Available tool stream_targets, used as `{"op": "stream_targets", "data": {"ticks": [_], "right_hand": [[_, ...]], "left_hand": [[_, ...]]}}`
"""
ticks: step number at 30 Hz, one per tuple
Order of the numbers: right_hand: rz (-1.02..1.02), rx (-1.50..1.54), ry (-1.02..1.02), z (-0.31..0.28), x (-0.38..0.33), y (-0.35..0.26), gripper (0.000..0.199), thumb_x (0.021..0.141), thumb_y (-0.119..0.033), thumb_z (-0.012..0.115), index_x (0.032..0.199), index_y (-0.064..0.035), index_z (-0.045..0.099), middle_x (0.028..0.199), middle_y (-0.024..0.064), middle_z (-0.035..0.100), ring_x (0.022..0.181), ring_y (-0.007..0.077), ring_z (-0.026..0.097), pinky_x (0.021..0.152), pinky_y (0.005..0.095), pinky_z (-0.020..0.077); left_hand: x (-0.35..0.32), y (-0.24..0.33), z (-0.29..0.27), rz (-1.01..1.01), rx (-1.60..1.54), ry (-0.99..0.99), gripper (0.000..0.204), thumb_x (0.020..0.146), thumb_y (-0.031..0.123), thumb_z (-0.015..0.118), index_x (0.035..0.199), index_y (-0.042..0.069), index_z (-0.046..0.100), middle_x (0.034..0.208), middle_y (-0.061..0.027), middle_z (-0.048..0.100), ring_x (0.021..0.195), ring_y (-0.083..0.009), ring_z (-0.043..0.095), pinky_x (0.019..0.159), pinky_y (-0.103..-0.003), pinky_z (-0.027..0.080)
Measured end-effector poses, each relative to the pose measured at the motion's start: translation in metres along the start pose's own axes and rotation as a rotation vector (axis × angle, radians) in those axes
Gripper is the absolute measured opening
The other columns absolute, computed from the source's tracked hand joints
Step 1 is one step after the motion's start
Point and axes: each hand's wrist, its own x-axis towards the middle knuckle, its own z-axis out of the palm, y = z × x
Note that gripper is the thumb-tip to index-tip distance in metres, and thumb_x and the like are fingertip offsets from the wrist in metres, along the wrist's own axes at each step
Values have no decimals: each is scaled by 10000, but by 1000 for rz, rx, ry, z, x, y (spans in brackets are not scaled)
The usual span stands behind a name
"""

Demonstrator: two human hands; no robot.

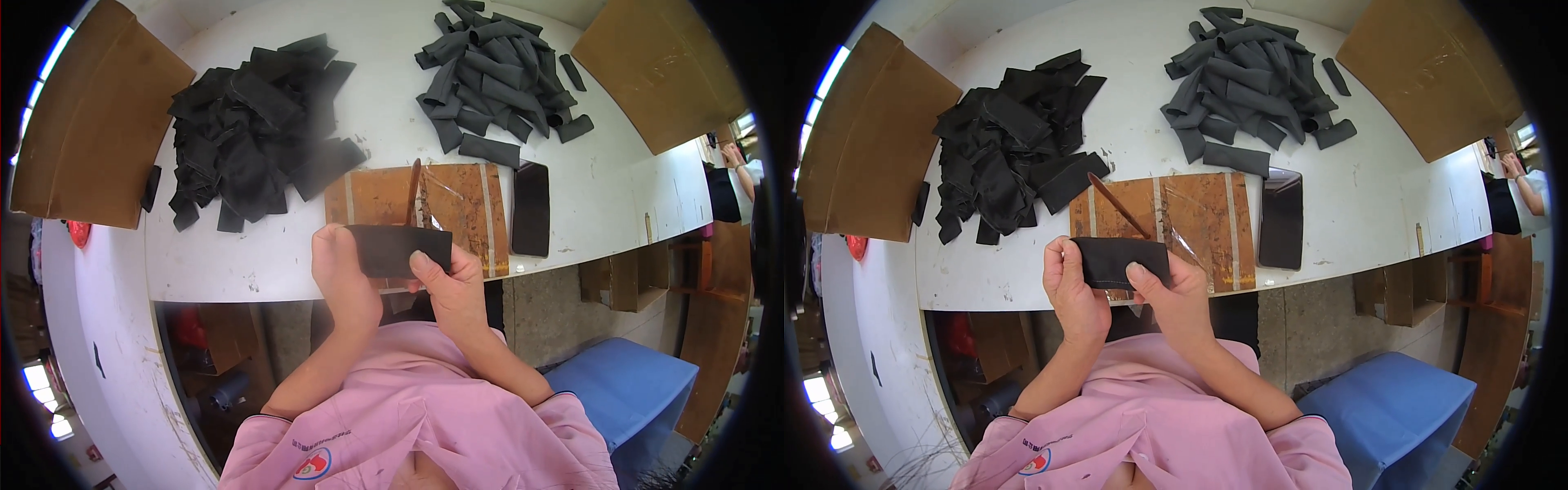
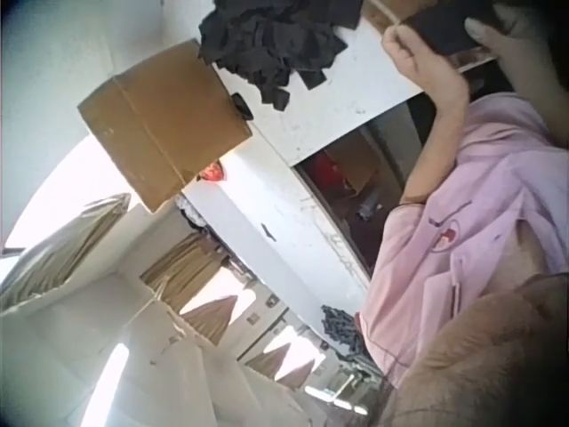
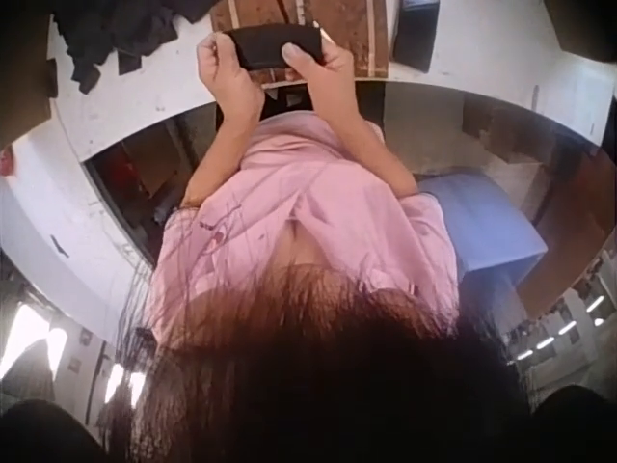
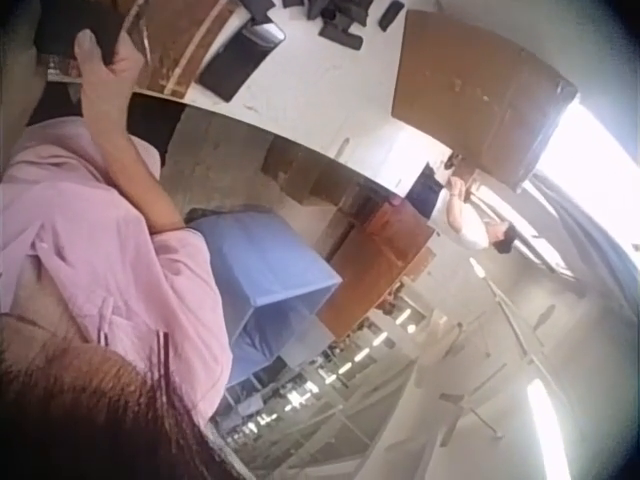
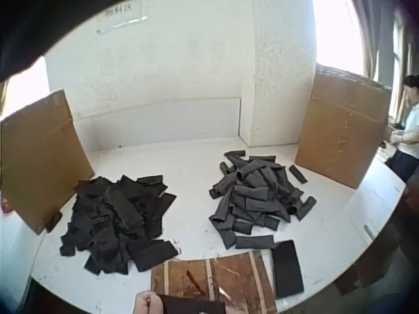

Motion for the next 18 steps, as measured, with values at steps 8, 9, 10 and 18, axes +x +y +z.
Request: {"op": "stream_targets", "data": {"ticks": [8,9,10,18], "right_hand": [[-185,-285,91,-1,9,-4,143,780,-103,606,832,30,593,690,9,509,635,71,468,555,207,373],[-243,-263,100,-4,12,1,136,776,-95,608,820,32,585,690,15,496,647,81,457,574,219,376],[-236,-261,106,-5,13,0,136,776,-95,608,820,32,585,690,15,496,647,81,457,574,219,376],[-297,-411,143,-12,18,0,158,731,-101,657,721,22,558,636,28,465,565,98,426,499,230,347]], "left_hand": [[10,-13,-14,-354,-23,-115,71,863,121,464,885,56,483,829,-36,548,727,-116,535,644,-249,468],[9,-12,-13,-384,-26,-106,81,861,124,476,895,53,492,830,-30,544,739,-107,531,656,-248,456],[8,-11,-12,-413,-28,-96,91,858,127,489,905,50,501,831,-24,540,751,-99,526,668,-247,445],[-14,-2,-15,322,613,-83,181,783,-28,515,957,-16,465,882,-69,482,796,-104,460,735,-208,378]]}}
